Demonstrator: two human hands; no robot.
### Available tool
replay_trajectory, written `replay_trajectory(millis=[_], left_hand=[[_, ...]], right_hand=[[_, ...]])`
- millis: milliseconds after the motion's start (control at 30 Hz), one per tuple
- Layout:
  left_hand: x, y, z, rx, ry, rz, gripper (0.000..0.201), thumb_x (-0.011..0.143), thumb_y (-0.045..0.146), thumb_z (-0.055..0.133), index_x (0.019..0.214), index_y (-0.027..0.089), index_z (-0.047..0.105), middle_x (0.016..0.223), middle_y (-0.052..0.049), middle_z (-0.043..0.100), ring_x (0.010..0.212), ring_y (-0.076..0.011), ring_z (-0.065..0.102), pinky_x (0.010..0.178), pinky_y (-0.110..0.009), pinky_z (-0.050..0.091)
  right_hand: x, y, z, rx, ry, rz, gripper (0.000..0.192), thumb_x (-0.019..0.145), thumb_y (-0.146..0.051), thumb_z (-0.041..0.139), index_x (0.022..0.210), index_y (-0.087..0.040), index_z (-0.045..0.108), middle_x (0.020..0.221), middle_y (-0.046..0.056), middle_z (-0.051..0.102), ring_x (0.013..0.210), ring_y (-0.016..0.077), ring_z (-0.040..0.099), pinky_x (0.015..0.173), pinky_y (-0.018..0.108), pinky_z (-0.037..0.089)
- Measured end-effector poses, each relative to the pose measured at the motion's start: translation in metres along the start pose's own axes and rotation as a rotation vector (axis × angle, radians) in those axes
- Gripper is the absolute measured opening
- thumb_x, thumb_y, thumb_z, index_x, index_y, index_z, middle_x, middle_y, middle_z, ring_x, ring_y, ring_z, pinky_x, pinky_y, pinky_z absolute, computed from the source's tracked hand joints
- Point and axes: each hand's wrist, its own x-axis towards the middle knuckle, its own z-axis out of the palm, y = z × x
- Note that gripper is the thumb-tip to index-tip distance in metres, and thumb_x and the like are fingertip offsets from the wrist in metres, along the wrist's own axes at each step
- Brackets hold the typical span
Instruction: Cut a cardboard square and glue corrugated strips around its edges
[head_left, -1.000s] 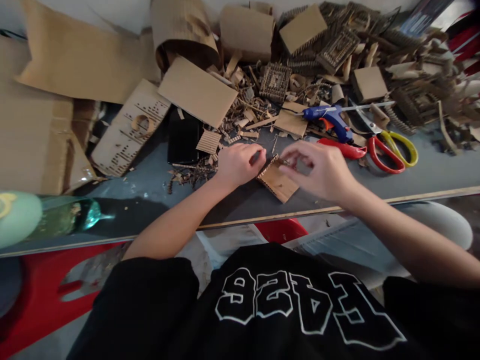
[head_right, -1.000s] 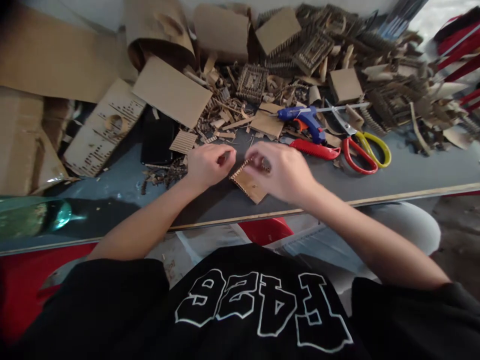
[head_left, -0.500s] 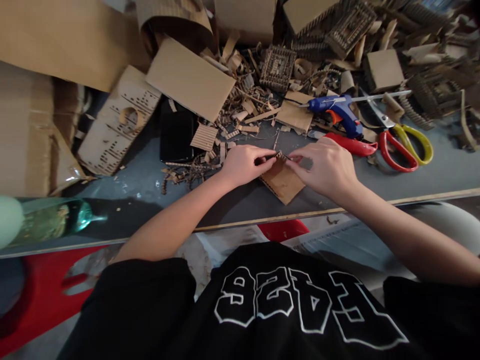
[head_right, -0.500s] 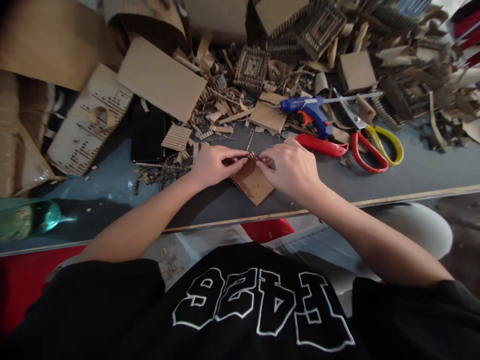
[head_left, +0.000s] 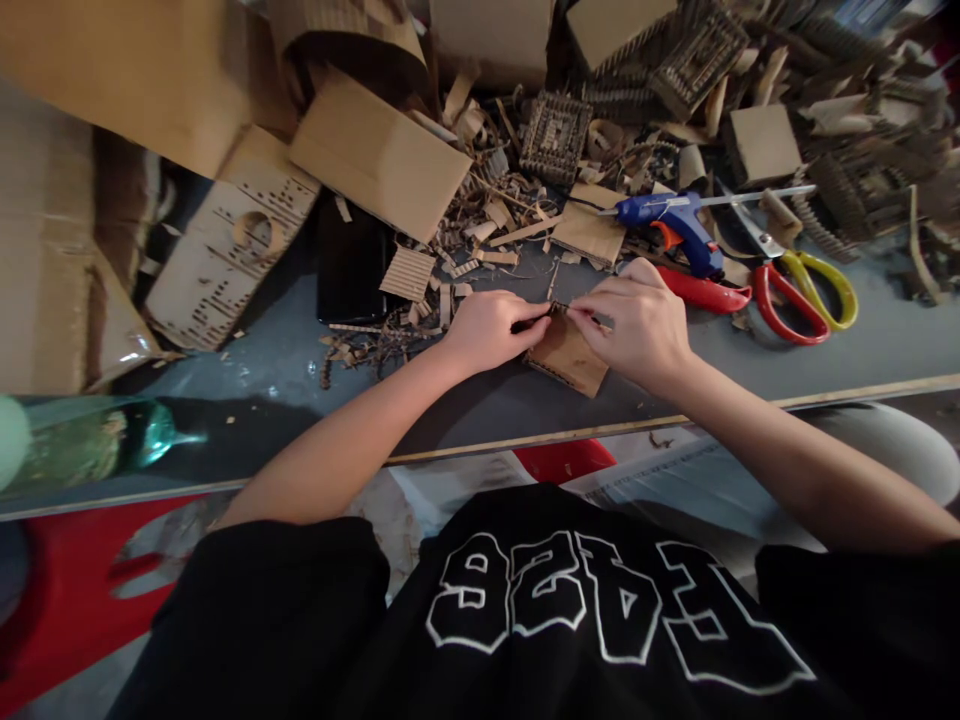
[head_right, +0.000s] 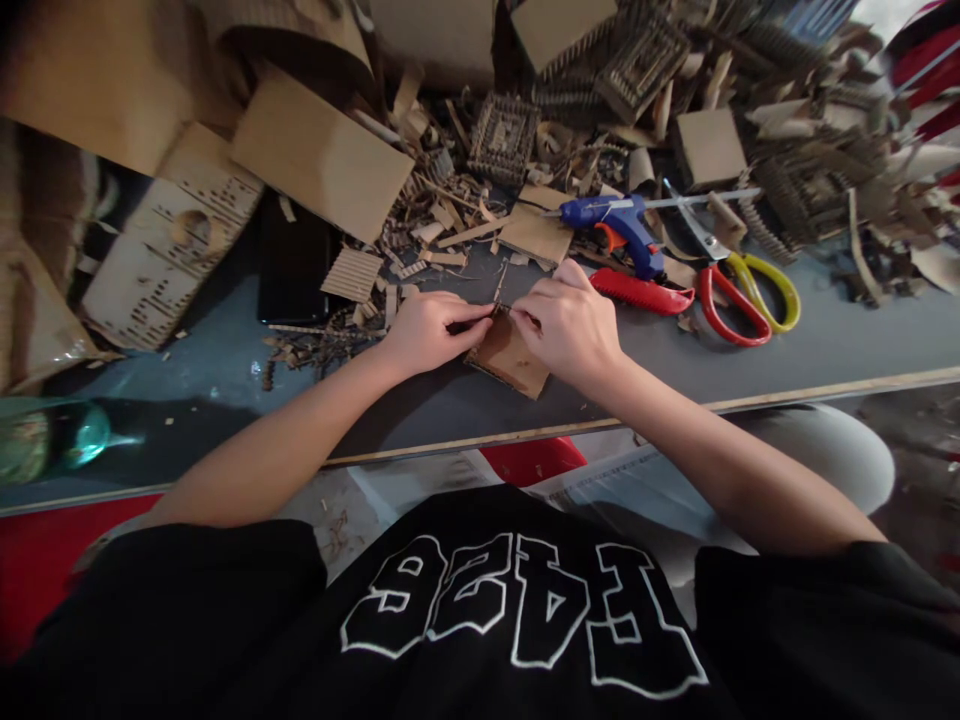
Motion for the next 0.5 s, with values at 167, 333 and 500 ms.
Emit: replay_trajectory(millis=[167, 333, 500], left_hand=[[0.004, 0.015, -0.019, 0.115, -0.042, -0.163, 0.032, 0.096, 0.039, 0.055, 0.110, 0.021, 0.078, 0.089, -0.005, 0.079, 0.090, -0.0223, 0.074, 0.077, -0.033, 0.054], [0.012, 0.014, -0.095, 0.452, 0.281, -0.751, 0.042, 0.097, 0.048, 0.053, 0.121, 0.016, 0.067, 0.105, -0.011, 0.074, 0.112, -0.0314, 0.066, 0.103, -0.050, 0.049], [0.006, -0.026, -0.124, 0.501, 0.195, -1.129, 0.082, 0.074, 0.070, 0.071, 0.124, 0.005, 0.062, 0.143, -0.024, 0.051, 0.138, -0.0477, 0.044, 0.113, -0.064, 0.039]], right_hand=[[-0.002, -0.002, -0.007, -0.037, 0.052, 0.002, 0.031, 0.097, -0.043, 0.057, 0.087, -0.024, 0.080, 0.096, 0.005, 0.075, 0.095, 0.0230, 0.060, 0.066, 0.033, 0.043], [-0.006, 0.014, -0.027, -0.100, 0.158, -0.023, 0.036, 0.095, -0.049, 0.058, 0.099, -0.020, 0.079, 0.097, 0.008, 0.074, 0.094, 0.0243, 0.062, 0.077, 0.036, 0.049], [-0.015, 0.033, -0.029, -0.076, 0.227, -0.007, 0.030, 0.095, -0.040, 0.057, 0.100, -0.018, 0.076, 0.100, 0.009, 0.074, 0.094, 0.0245, 0.065, 0.083, 0.039, 0.052]])
